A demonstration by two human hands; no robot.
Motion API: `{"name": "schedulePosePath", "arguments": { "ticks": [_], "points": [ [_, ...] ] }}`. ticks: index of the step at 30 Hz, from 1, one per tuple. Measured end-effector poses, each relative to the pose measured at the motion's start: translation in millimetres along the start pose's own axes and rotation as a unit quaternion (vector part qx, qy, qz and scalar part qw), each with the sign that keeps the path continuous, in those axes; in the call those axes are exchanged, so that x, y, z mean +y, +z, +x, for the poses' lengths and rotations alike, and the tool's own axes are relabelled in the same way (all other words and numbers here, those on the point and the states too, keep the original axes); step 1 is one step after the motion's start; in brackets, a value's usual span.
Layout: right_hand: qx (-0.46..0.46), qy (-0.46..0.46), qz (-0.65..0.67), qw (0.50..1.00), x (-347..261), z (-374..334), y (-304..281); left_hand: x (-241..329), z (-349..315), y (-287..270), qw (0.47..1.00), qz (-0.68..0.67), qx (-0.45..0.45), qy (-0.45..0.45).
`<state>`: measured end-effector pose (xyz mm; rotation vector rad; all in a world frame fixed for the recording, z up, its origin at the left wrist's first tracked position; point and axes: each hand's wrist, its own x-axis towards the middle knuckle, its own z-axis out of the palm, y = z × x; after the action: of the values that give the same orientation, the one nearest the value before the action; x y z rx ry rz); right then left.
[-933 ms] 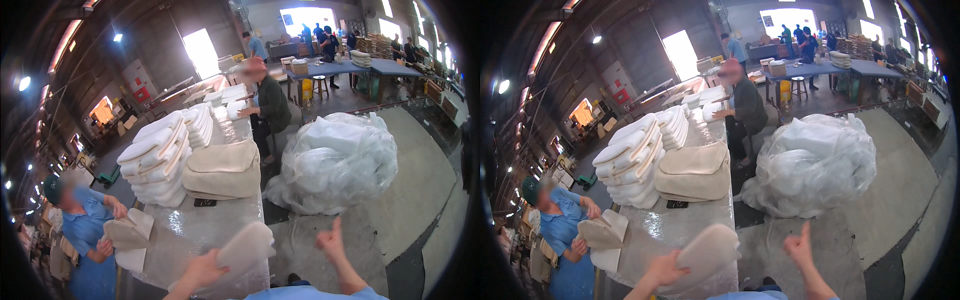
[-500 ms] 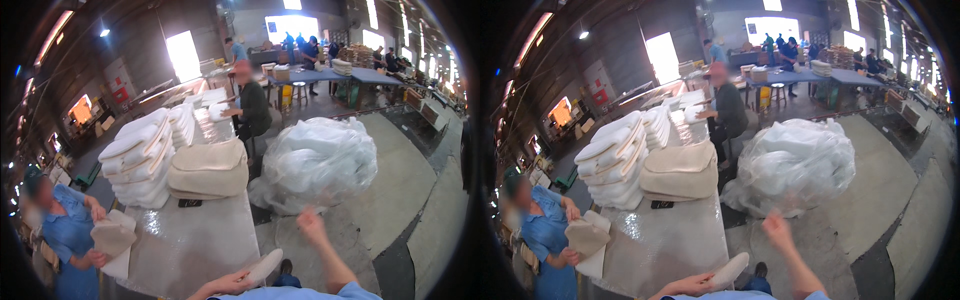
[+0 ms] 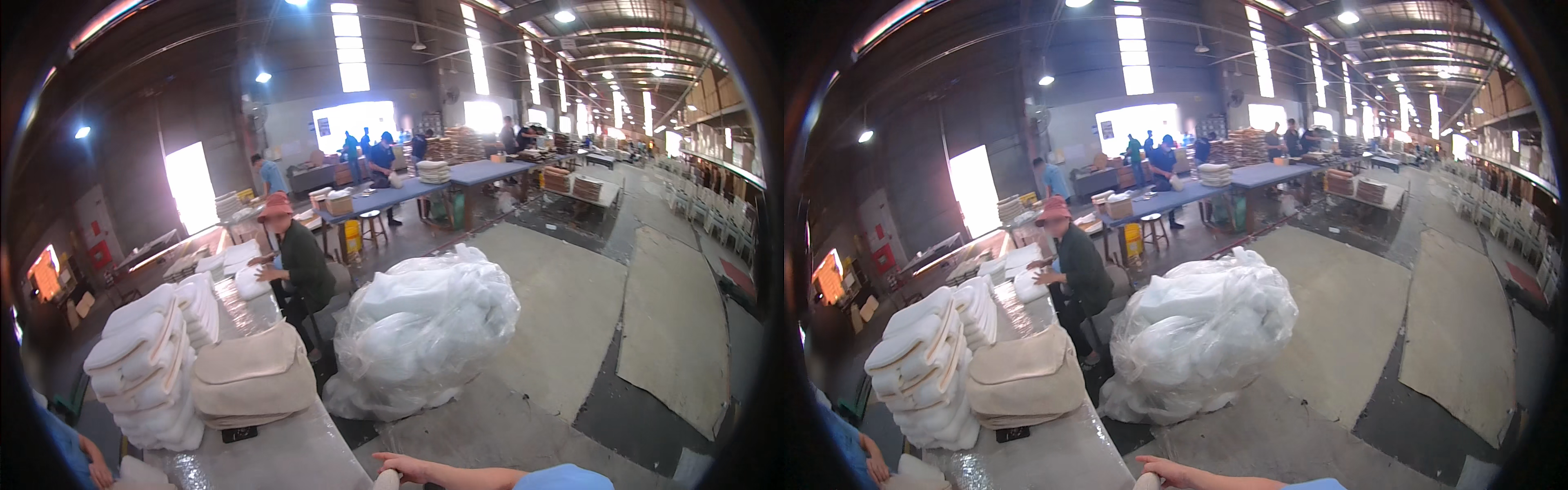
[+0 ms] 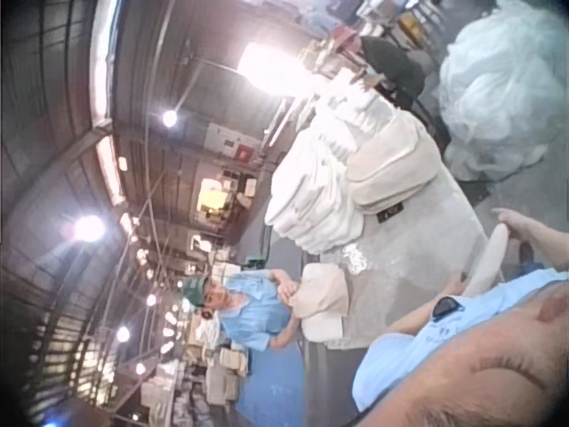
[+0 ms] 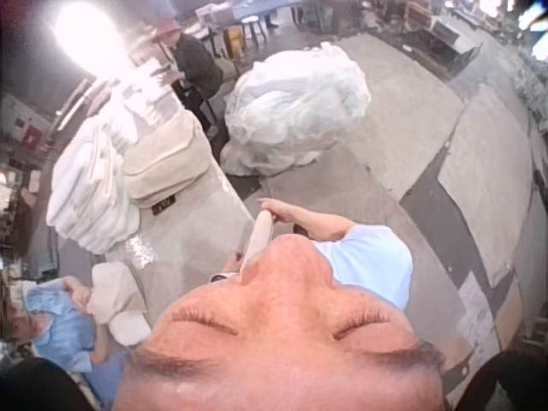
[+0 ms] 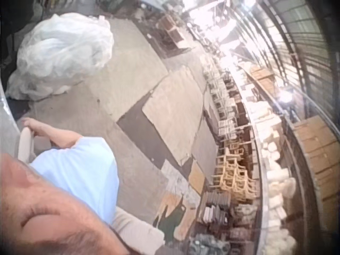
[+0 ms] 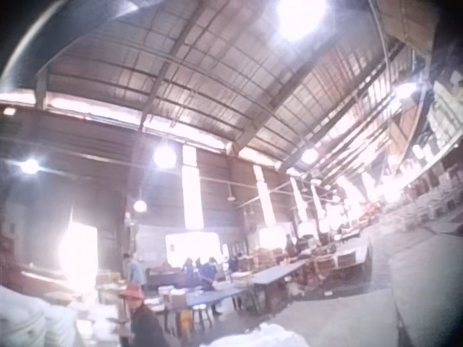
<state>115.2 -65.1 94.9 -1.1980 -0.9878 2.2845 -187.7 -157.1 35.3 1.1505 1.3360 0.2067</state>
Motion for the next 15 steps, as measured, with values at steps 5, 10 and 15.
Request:
{"name": "schedulePosePath", "arguments": {
  "ticks": [5, 10, 15],
  "points": [
    [-0.002, -0.031, 0.025, 0.999, 2, -21, -12, -39, -19, 36, 0.970, 0.180, 0.158, 0.044],
    [-0.021, -0.062, 0.037, 0.997, 13, -18, -24, -40, -24, 44, 0.974, 0.107, 0.193, 0.043],
    [-0.043, -0.094, 0.052, 0.993, 21, -20, -23, -3, -10, 33, 0.973, 0.137, 0.184, 0.037]
  ]
}}
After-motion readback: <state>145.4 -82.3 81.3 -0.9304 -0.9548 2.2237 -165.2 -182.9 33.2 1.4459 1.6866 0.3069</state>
